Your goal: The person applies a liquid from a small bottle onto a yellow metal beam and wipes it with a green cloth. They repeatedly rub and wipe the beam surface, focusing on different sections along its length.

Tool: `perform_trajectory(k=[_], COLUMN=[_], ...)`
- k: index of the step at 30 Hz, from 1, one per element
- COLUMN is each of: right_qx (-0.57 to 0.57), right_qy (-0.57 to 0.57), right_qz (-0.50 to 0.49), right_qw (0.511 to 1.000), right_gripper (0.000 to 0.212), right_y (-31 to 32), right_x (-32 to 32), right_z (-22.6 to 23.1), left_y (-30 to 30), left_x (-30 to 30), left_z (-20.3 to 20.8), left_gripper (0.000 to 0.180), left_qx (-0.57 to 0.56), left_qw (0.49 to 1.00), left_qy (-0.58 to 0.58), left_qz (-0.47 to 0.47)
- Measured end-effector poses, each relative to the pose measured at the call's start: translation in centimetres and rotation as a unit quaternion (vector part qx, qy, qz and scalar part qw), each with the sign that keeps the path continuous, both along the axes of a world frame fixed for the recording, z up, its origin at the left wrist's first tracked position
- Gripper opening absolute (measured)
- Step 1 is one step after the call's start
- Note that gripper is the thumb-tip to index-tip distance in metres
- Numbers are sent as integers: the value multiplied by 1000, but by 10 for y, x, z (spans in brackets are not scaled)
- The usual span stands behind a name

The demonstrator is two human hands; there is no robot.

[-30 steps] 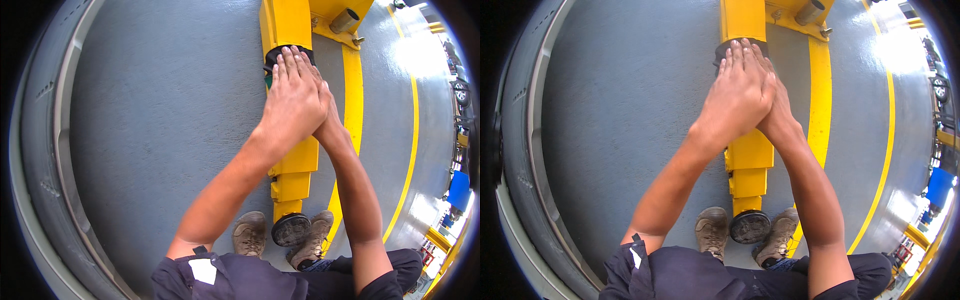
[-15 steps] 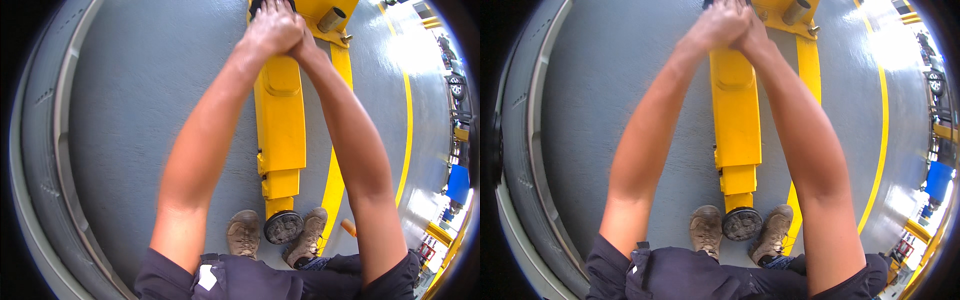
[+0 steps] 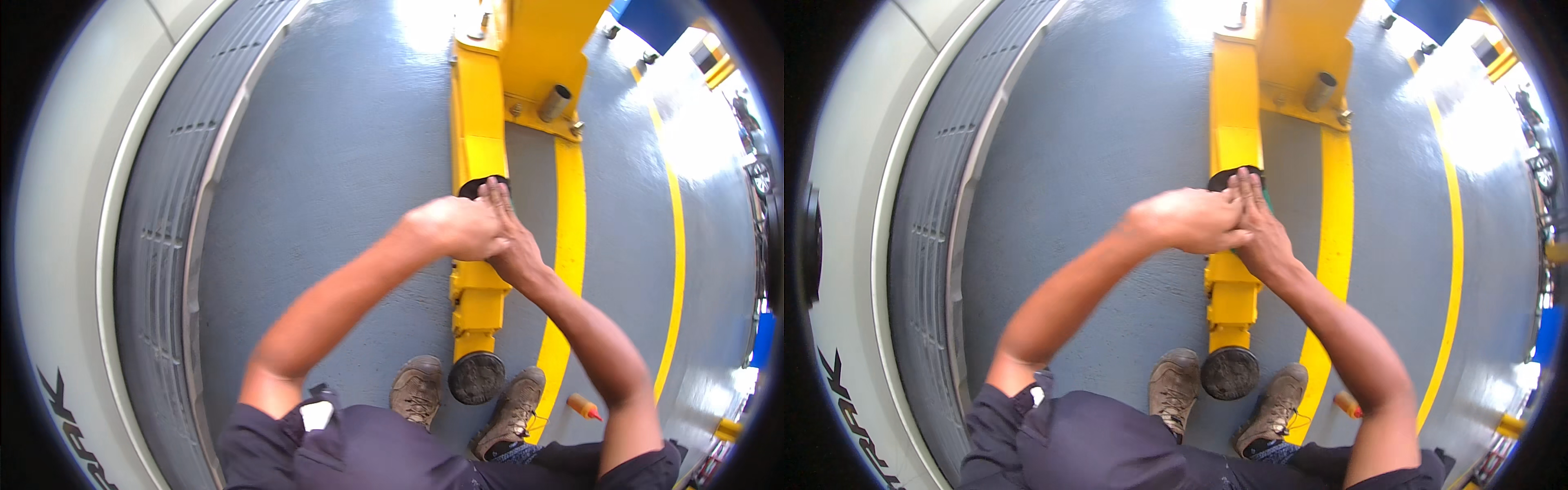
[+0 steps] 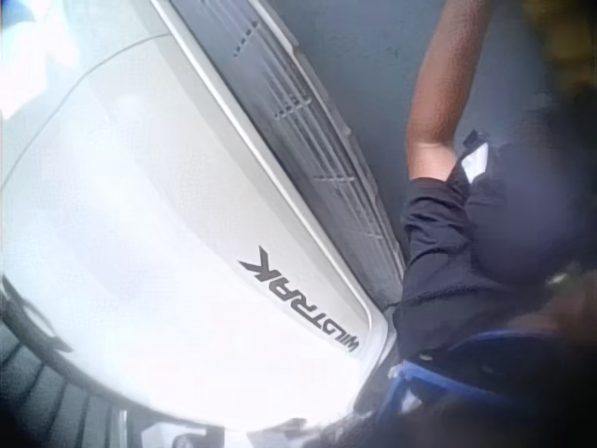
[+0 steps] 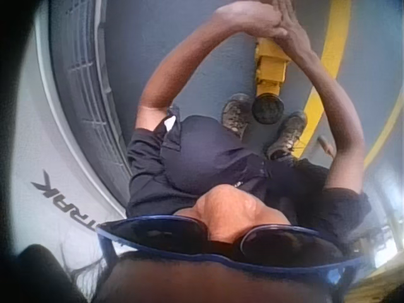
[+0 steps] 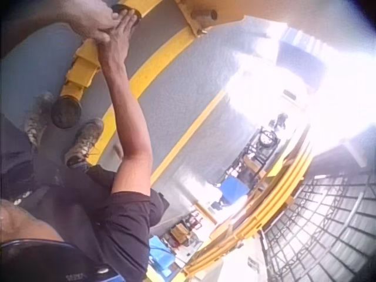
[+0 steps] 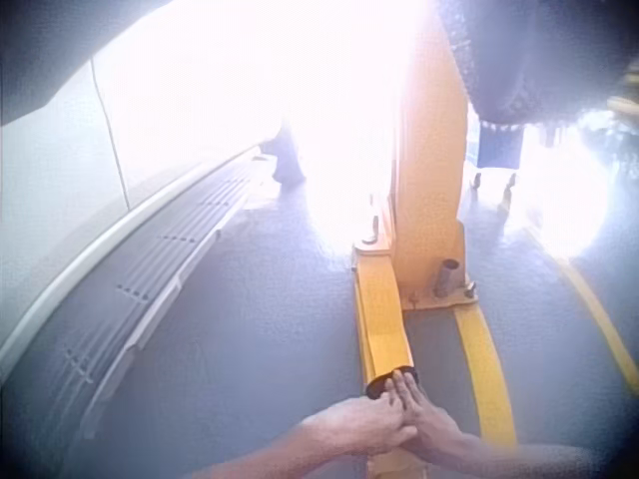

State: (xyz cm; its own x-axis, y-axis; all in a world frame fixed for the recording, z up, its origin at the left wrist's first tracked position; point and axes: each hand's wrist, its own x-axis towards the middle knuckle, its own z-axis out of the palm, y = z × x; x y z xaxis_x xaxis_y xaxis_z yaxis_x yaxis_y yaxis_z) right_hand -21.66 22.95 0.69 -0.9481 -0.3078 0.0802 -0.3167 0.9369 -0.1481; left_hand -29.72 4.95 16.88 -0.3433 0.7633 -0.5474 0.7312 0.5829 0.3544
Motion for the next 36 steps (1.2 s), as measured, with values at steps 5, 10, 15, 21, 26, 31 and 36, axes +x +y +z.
perform_trajectory(k=[5, 10, 15, 21, 26, 31, 36], right_qx=[112, 180, -104, -259, -360, -398, -379], right_qy=[-162, -404, 15, -200, -60, -182, -96], right_qz=[244, 116, 79, -82, -2, -133, -98], right_qw=[950, 889, 991, 941, 931, 889, 915], right_gripper=[64, 56, 56, 70, 63, 63, 61], right_y=[62, 86, 97, 39, 53, 59, 33], right_x=[0, -55, -28, 69, 58, 39, 50], right_z=[50, 181, 55, 2, -22, -17, -6], left_y=[-18, -2, -9, -60, -127, -143, -133], left_x=[5, 10, 30, 15, 62, 64, 10], left_z=[45, 60, 87, 110, 95, 48, 27], left_gripper=[54, 42, 35, 36, 36, 36, 37], left_qx=[-76, -211, -115, 417, 443, 436, 397], left_qw=[993, 955, 962, 896, 825, 810, 825], left_qy=[62, 188, 218, 111, 208, 215, 220], left_qz=[-58, -95, -114, 105, 283, 328, 337])
